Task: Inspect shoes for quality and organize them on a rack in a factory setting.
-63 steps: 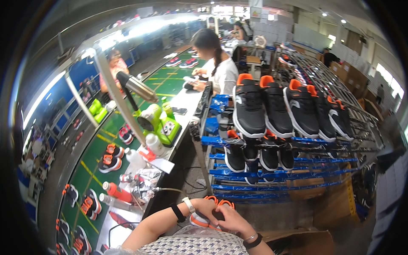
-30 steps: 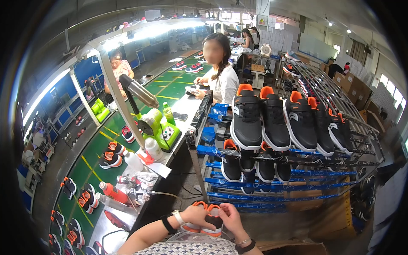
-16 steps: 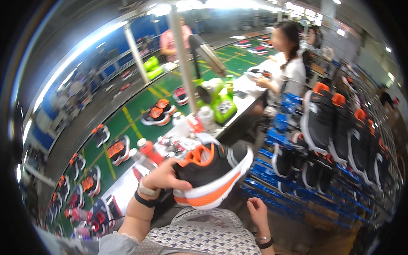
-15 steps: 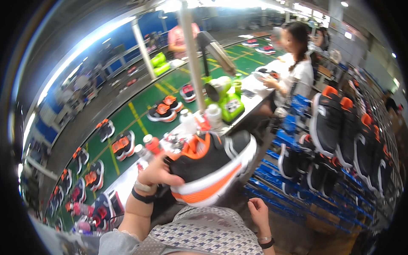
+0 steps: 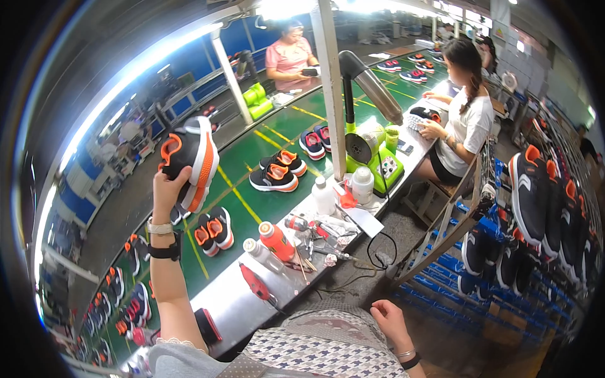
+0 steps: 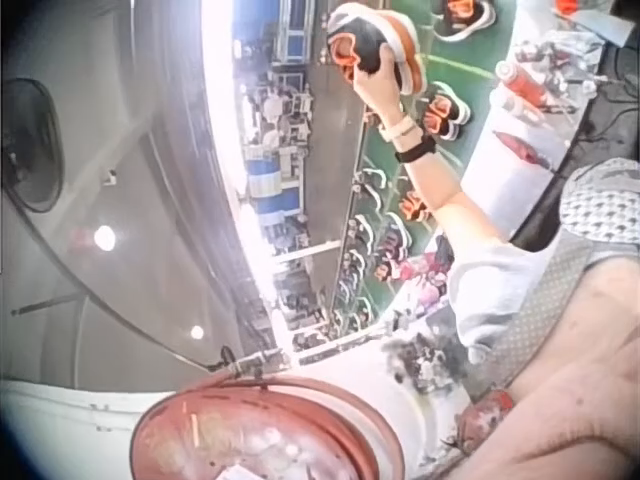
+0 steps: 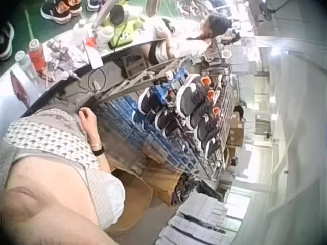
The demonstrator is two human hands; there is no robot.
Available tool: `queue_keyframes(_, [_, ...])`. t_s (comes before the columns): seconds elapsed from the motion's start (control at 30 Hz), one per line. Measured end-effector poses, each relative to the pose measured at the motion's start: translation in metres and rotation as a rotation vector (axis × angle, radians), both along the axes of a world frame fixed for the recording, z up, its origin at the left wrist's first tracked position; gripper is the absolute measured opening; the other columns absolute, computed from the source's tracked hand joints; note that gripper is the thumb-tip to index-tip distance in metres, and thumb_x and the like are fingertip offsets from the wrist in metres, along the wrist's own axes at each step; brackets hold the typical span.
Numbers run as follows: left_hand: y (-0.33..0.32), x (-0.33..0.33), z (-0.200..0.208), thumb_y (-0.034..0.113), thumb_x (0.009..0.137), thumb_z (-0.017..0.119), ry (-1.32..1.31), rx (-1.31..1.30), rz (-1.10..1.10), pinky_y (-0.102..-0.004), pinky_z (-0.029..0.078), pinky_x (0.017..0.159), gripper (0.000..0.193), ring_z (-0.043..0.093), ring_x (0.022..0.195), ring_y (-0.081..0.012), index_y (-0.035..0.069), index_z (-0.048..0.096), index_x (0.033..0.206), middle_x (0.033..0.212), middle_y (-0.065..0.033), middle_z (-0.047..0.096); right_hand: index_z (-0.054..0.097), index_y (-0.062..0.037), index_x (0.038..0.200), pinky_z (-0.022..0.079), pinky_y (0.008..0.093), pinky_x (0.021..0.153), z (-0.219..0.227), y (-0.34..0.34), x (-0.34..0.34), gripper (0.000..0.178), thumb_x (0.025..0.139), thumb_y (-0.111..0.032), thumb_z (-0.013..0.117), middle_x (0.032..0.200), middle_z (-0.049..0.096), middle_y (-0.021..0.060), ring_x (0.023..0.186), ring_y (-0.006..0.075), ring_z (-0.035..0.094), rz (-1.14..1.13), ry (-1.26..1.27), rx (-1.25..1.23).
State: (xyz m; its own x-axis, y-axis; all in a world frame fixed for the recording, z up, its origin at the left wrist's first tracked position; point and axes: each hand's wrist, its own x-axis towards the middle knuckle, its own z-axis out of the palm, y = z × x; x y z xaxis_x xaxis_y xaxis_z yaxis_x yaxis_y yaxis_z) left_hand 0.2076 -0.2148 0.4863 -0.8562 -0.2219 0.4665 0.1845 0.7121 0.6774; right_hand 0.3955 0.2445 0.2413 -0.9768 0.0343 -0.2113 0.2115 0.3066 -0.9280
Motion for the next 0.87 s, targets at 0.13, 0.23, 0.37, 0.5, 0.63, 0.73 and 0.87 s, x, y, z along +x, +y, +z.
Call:
queue_keyframes(0.13, [-0.033,-0.074,-0.068,0.041,0.068,0.069,0.013,-0.239,0.17,-0.0334,0.048,0.067,0.045,0.063,0.075,-0.0266,0.003,0.062,0.089,0.079,-0.0145,0.065,0.06,-0.0001,0.089,0.045,0.0234,0.062,0.003,-0.028,0.003,0.017,0.079,-0.014,0.061,0.077,0.062,0.0045,0.068,0.0095,0.056,-0.046,-0.07,0.06])
queue_keyframes(0.23, [-0.048,-0.124,-0.146,0.049,0.066,0.066,-0.182,-0.42,0.195,-0.0399,0.046,0.074,0.055,0.06,0.085,-0.0335,0.005,0.059,0.099,0.089,-0.0185,0.063,0.06,-0.0013,0.091,0.046,0.0242,0.064,0.005,-0.044,0.015,0.018,0.079,-0.015,0.061,0.078,0.062,0.0046,0.07,0.01,0.056,-0.138,-0.14,0.07])
queue_keyframes(0.37, [-0.078,-0.153,-0.304,0.048,0.068,0.063,-0.54,-0.289,0.081,-0.0404,0.043,0.085,0.065,0.055,0.097,-0.0367,0.006,0.049,0.116,0.102,-0.0256,0.058,0.061,-0.0029,0.093,0.047,0.0261,0.068,-0.005,-0.069,0.033,0.021,0.079,-0.018,0.062,0.082,0.063,0.0062,0.074,0.0124,0.058,-0.212,-0.178,0.067])
queue_keyframes(0.5, [-0.026,-0.145,-0.348,0.042,0.055,0.071,-0.897,-0.712,0.139,-0.0502,0.008,0.105,0.088,0.019,0.129,-0.0387,0.02,0.033,0.131,0.135,-0.0271,0.023,0.06,-0.003,0.092,0.045,0.0218,0.067,-0.023,-0.084,0.063,0.017,0.081,-0.015,0.061,0.081,0.06,-0.0004,0.073,0.006,0.052,-0.411,-0.21,0.004])
queue_keyframes(0.63, [-0.047,-0.163,-0.325,0.037,0.055,0.072,-0.997,-0.494,0.035,-0.0505,0.008,0.105,0.089,0.016,0.131,-0.0359,0.019,0.032,0.132,0.14,-0.0212,0.017,0.059,-0.0023,0.092,0.044,0.0218,0.068,-0.036,-0.096,0.073,0.016,0.082,-0.015,0.061,0.081,0.059,-0.0004,0.075,0.006,0.052,-0.485,-0.27,-0.072])
queue_keyframes(0.73, [-0.063,-0.156,-0.335,0.035,0.055,0.073,-0.922,-0.504,-0.088,-0.0525,0.012,0.104,0.091,0.014,0.132,-0.0313,0.019,0.03,0.133,0.142,-0.0165,0.015,0.06,-0.0029,0.092,0.045,0.0233,0.068,-0.03,-0.1,0.071,0.018,0.081,-0.017,0.061,0.081,0.06,0.0009,0.074,0.0075,0.054,-0.452,-0.259,-0.008])
queue_keyframes(0.87, [-0.063,-0.149,-0.337,0.036,0.056,0.072,-0.876,-0.495,-0.092,-0.0537,0.011,0.104,0.093,0.011,0.133,-0.0313,0.019,0.027,0.135,0.144,-0.0117,0.014,0.061,-0.0043,0.093,0.046,0.0251,0.069,-0.011,-0.101,0.061,0.021,0.079,-0.02,0.062,0.082,0.063,0.0034,0.074,0.0096,0.056,-0.409,-0.257,0.092])
